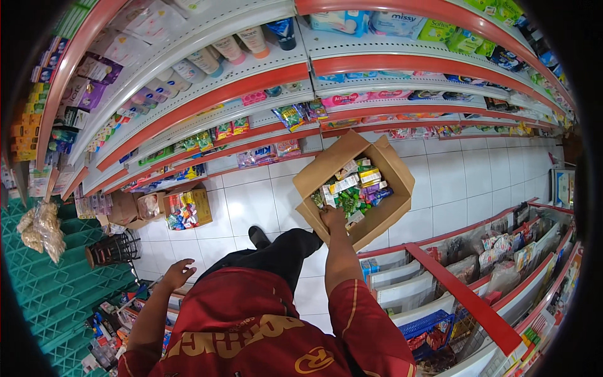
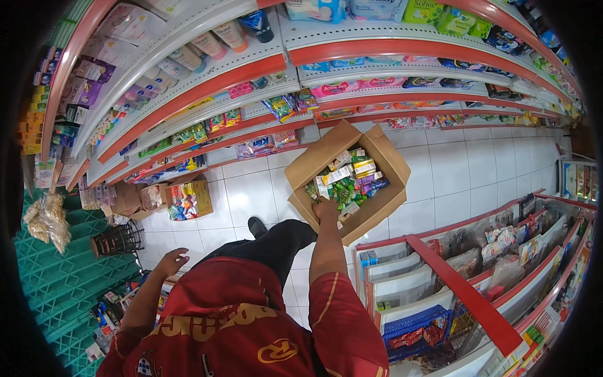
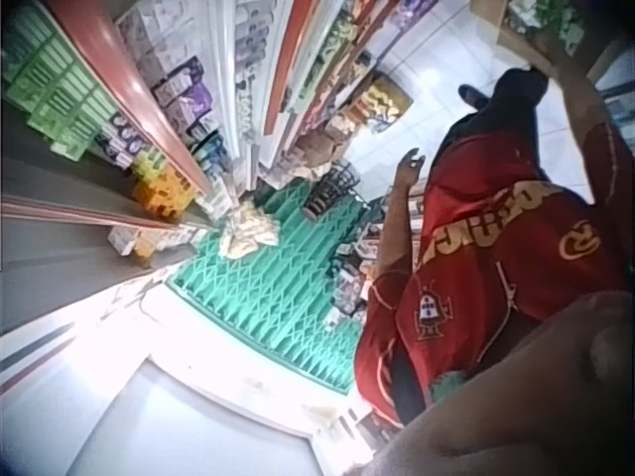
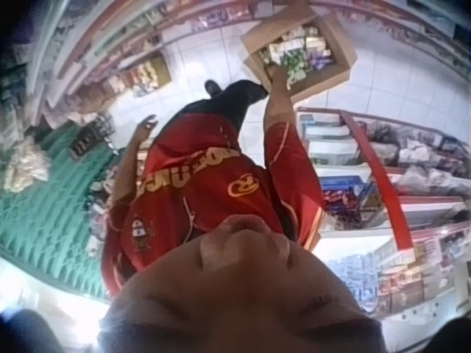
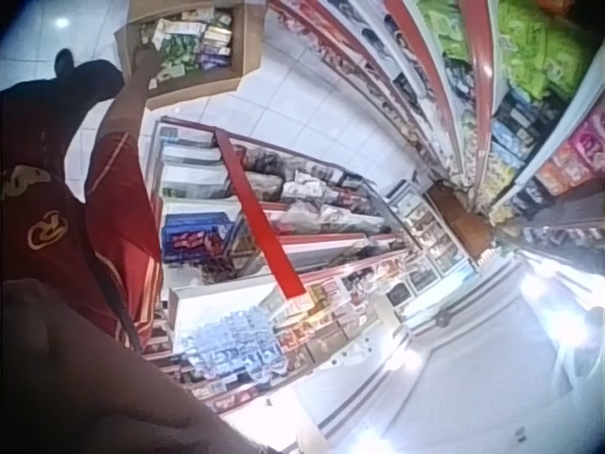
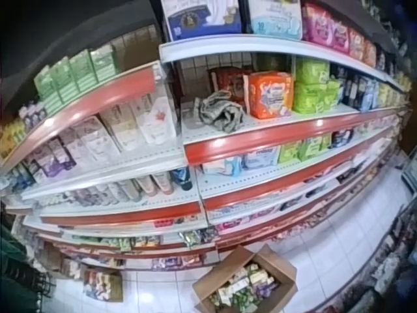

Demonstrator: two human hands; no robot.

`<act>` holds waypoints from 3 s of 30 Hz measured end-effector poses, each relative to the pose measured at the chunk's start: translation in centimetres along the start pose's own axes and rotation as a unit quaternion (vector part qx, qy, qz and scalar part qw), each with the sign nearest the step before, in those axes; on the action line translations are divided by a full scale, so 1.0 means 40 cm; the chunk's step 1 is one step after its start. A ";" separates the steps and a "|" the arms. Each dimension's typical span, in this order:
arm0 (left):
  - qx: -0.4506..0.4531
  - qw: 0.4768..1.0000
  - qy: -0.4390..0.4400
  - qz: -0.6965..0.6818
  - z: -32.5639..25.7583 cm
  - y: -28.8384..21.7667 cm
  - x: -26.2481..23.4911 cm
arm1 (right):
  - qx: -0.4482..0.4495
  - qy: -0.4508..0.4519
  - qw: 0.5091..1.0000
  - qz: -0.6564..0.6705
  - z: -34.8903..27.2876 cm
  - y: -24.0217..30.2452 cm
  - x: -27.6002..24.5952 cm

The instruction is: The recorder takes products from a floor box, scans them with a handheld device, and places them onto the store shelves.

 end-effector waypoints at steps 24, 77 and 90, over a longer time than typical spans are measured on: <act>0.197 0.717 0.159 -0.650 0.016 -0.856 0.005 | -0.515 0.064 0.821 0.237 -0.957 0.482 -0.357; 0.323 0.661 0.039 -0.676 -0.308 -0.642 -0.231 | -0.723 -0.139 0.676 -0.031 -1.376 0.873 -0.426; 0.305 0.585 0.029 -0.751 -0.216 -0.553 -0.263 | -0.759 0.108 0.641 -0.037 -1.518 0.720 -0.221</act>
Point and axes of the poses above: each hand's wrist, its own z-axis towards the middle knuckle, its own x-axis out of the palm, y = z × x, the point moved 8 cm from there along z, towards the middle knuckle, and after that the axes turned 4 degrees about z, right-handed, at the moved point
